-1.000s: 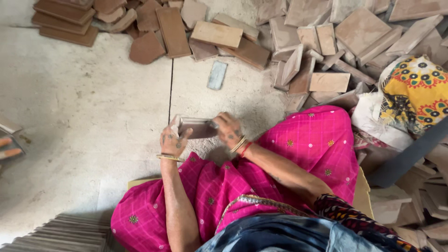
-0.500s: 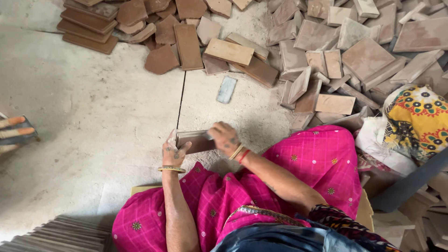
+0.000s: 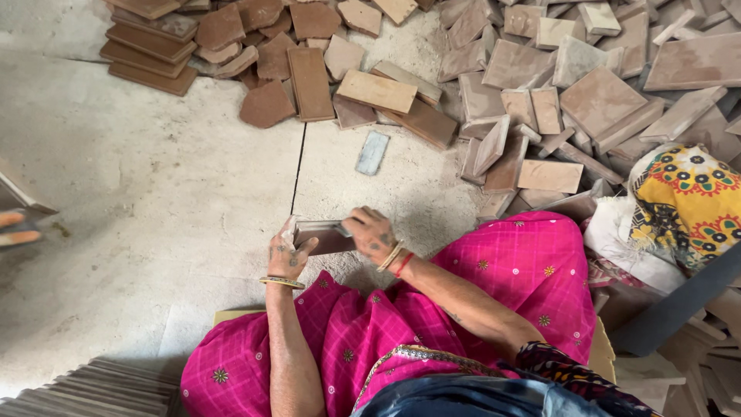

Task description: The person sits on the floor and repeatedly sands the edges and surfaces of small rectangular wooden pieces using a sanding block. They pick up each piece, sand it, and place it into a growing stack to the left.

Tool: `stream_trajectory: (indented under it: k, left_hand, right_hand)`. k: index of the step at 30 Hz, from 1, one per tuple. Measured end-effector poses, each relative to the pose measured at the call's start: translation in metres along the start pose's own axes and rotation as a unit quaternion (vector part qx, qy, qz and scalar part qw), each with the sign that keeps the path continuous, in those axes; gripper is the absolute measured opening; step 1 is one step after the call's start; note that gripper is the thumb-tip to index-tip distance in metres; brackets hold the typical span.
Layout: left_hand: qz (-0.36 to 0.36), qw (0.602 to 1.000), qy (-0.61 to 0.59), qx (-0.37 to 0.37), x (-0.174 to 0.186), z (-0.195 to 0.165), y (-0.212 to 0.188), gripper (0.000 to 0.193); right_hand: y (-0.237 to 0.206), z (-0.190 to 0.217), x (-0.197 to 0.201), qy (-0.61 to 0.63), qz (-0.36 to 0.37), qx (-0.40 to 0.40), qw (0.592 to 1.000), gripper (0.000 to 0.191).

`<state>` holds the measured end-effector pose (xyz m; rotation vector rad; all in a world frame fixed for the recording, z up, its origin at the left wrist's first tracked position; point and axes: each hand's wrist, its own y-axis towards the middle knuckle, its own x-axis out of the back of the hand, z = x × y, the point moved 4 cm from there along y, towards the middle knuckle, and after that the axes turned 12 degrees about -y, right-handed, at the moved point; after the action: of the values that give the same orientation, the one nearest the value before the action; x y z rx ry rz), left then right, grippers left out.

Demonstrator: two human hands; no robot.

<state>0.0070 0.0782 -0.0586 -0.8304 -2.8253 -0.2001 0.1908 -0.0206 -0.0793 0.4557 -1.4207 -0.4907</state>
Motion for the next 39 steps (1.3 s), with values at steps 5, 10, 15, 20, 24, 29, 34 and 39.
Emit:
stream_trajectory:
  k: [5, 10, 15, 20, 24, 29, 34, 39]
  left_hand:
    - [-0.017, 0.999, -0.042, 0.004, 0.003, 0.001, -0.002, 0.034]
    - [-0.023, 0.999, -0.023, -0.015, 0.005, 0.009, 0.007, 0.036]
    - [-0.032, 0.998, -0.056, -0.027, -0.006, 0.008, 0.001, 0.036]
    - [0.069, 0.994, -0.072, 0.047, -0.042, 0.015, -0.005, 0.05]
    - [0.107, 0.994, 0.01, 0.021, -0.056, 0.034, -0.007, 0.072]
    - [0.071, 0.991, 0.113, 0.012, -0.059, 0.053, -0.002, 0.073]
    - [0.177, 0.976, 0.085, 0.093, -0.064, 0.054, 0.002, 0.05]
    - [0.137, 0.985, 0.109, 0.005, -0.055, 0.024, -0.003, 0.051]
  right_hand:
    - [-0.001, -0.003, -0.005, -0.023, 0.029, -0.002, 0.999, 0.012]
    - [-0.038, -0.064, 0.003, 0.056, 0.115, -0.128, 0.983, 0.037]
    - [-0.054, -0.082, 0.006, 0.093, 0.119, -0.211, 0.966, 0.032]
    - [-0.044, -0.085, 0.008, 0.054, 0.131, -0.249, 0.958, 0.033]
    - [-0.037, -0.069, 0.006, -0.014, 0.106, -0.137, 0.985, 0.054]
    - [-0.03, -0.049, -0.002, 0.063, 0.131, -0.117, 0.982, 0.057]
    - [-0.02, -0.005, 0.013, 0.074, 0.08, -0.015, 0.994, 0.062]
    - [-0.022, -0.007, 0.032, 0.147, 0.11, 0.01, 0.983, 0.074]
